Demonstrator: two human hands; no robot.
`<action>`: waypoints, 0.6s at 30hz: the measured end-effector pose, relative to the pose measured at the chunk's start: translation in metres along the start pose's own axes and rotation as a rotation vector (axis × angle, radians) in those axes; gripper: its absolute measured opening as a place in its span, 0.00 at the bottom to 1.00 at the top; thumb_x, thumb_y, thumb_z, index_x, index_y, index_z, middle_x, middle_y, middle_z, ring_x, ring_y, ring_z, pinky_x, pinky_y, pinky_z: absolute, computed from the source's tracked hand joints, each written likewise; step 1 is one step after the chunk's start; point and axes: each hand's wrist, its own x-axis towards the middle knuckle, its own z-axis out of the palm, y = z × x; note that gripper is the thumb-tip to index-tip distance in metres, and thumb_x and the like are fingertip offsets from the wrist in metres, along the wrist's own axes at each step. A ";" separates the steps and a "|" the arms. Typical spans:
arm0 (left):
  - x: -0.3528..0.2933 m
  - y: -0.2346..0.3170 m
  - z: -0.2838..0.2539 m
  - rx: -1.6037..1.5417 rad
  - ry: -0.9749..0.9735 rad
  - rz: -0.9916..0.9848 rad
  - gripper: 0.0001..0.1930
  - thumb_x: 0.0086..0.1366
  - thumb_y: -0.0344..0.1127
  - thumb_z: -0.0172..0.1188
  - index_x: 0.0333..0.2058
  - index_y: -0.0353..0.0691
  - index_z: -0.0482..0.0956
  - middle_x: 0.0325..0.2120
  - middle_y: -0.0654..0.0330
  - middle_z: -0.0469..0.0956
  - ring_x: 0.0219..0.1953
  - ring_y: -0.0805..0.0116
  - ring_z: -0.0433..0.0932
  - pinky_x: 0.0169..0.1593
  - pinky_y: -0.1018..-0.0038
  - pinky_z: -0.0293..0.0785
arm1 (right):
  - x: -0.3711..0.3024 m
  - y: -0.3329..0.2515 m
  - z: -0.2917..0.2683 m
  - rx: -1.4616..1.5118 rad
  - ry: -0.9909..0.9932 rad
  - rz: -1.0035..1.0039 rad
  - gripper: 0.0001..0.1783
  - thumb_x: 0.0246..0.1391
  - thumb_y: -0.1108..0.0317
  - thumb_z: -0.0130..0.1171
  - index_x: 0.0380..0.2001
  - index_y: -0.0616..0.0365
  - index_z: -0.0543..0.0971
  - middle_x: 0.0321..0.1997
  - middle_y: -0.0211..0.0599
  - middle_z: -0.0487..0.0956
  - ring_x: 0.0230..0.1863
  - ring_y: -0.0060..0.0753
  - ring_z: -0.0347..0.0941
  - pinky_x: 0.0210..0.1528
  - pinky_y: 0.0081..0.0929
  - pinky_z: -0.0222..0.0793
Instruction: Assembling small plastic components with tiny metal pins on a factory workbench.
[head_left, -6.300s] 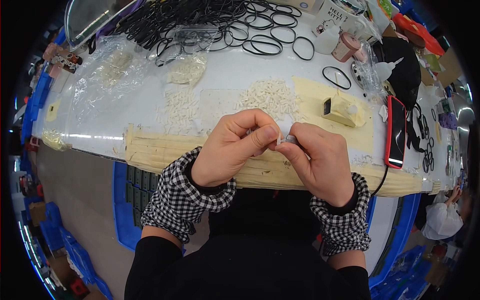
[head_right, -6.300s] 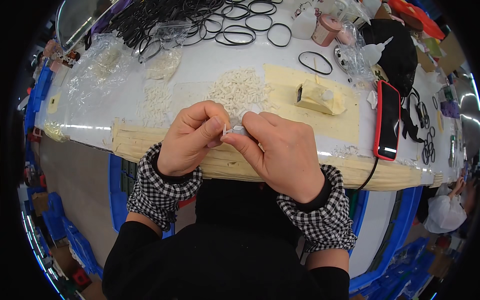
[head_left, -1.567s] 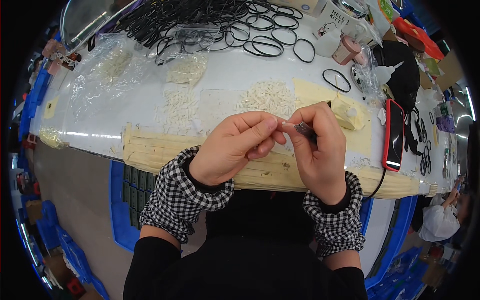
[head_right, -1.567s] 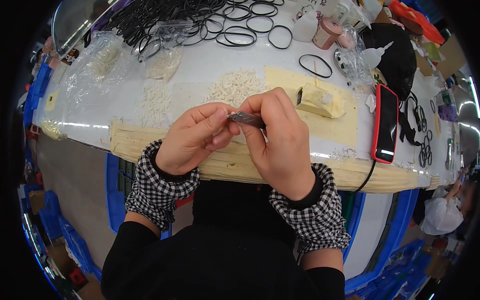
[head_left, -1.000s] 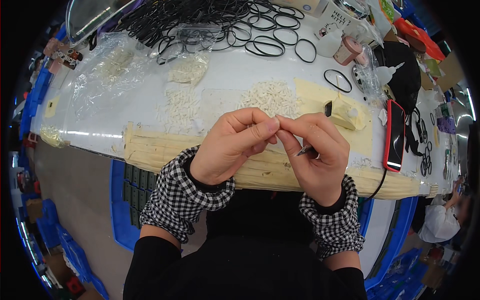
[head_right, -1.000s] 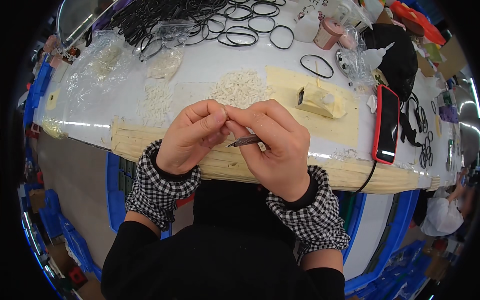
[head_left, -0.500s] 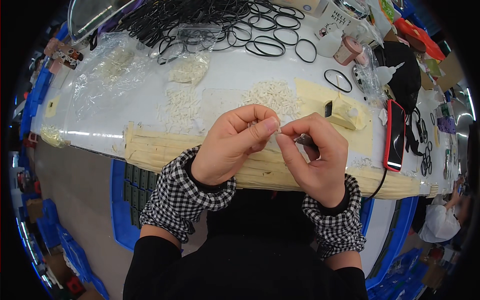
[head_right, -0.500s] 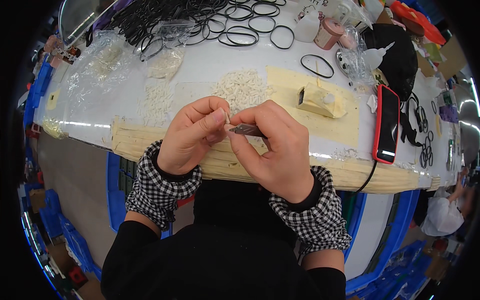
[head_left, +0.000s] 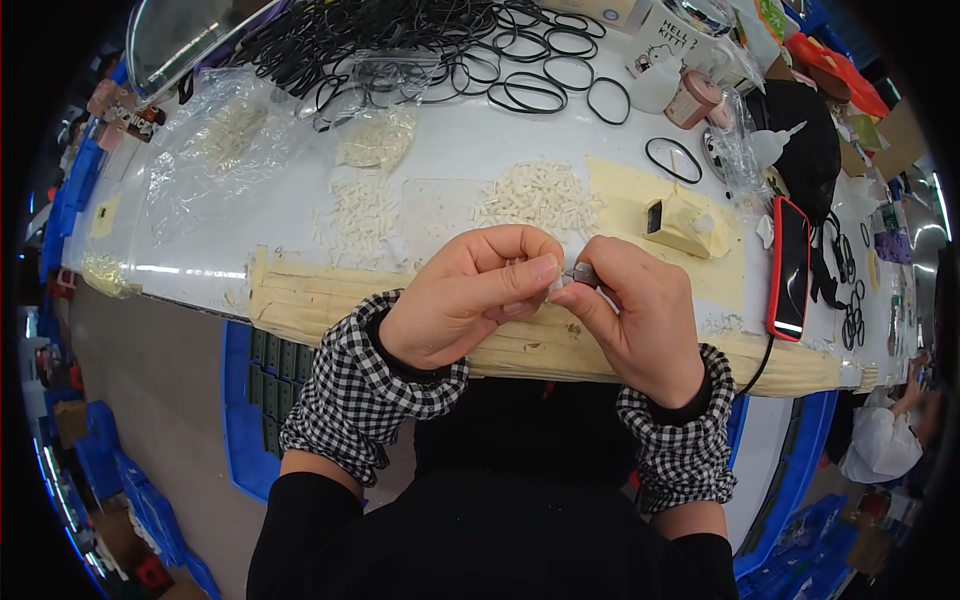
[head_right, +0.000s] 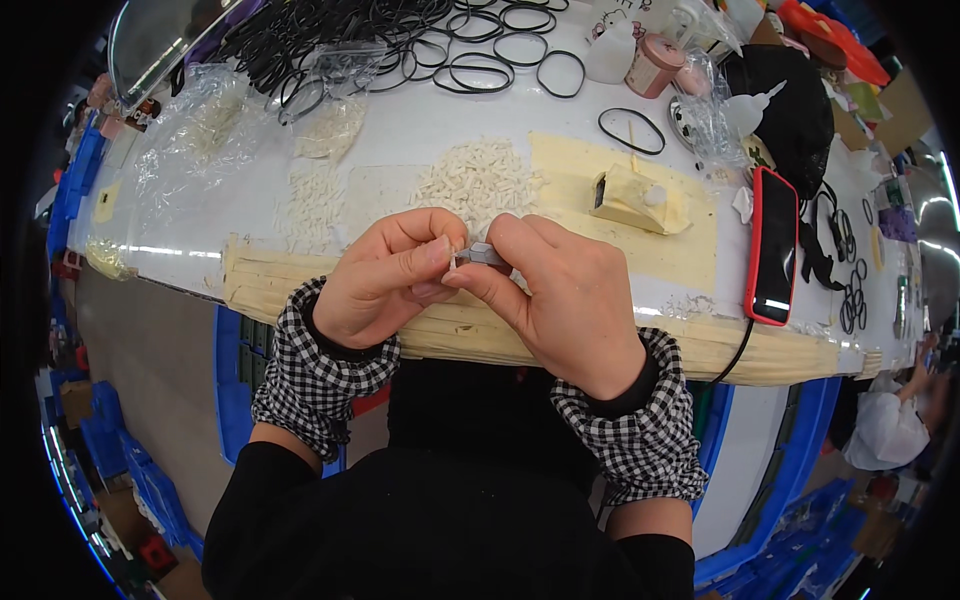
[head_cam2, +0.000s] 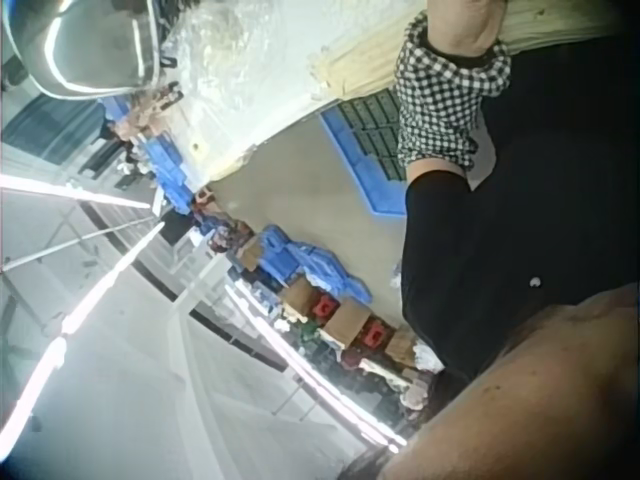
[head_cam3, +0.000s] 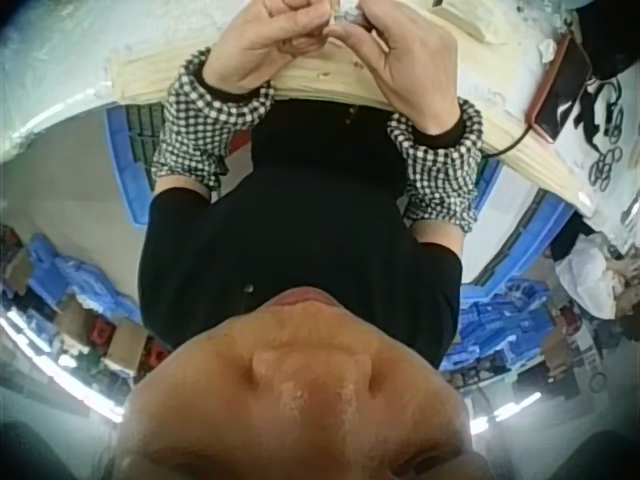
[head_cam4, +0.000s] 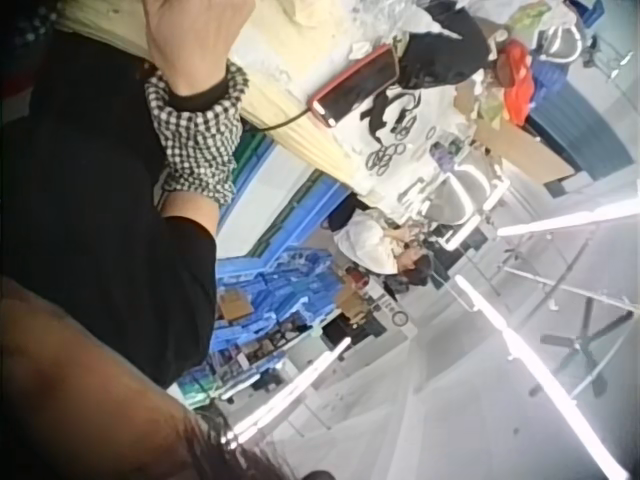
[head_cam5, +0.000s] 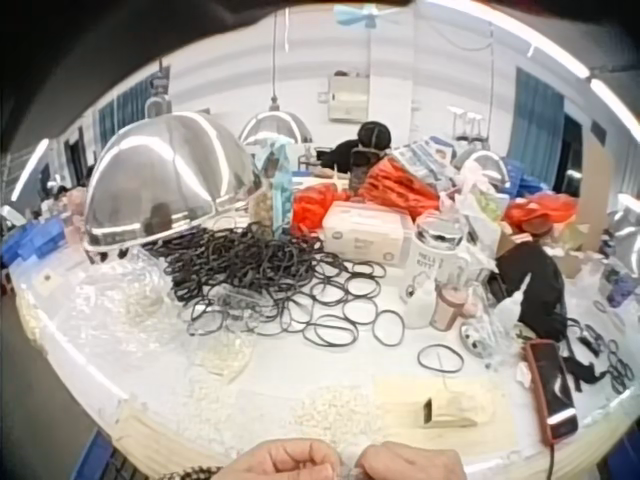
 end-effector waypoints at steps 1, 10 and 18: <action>0.000 0.000 0.000 -0.001 -0.001 0.000 0.07 0.67 0.36 0.55 0.37 0.38 0.74 0.27 0.72 0.68 0.27 0.84 0.60 0.31 0.86 0.57 | 0.000 0.000 0.000 0.001 -0.002 0.004 0.17 0.49 0.54 0.63 0.24 0.55 0.72 0.18 0.33 0.70 0.20 0.36 0.70 0.21 0.30 0.62; 0.001 0.000 0.002 0.019 0.002 0.000 0.07 0.67 0.36 0.56 0.37 0.39 0.74 0.27 0.72 0.69 0.28 0.85 0.61 0.32 0.86 0.58 | -0.002 0.001 -0.002 -0.009 -0.003 -0.010 0.17 0.49 0.53 0.63 0.24 0.55 0.72 0.18 0.32 0.69 0.19 0.36 0.69 0.20 0.30 0.62; 0.000 -0.001 0.000 0.040 -0.002 0.008 0.07 0.67 0.36 0.56 0.35 0.39 0.74 0.27 0.72 0.69 0.28 0.85 0.61 0.32 0.85 0.58 | -0.003 0.002 -0.002 -0.021 -0.020 -0.012 0.18 0.49 0.53 0.63 0.23 0.55 0.72 0.18 0.31 0.69 0.19 0.35 0.69 0.20 0.29 0.62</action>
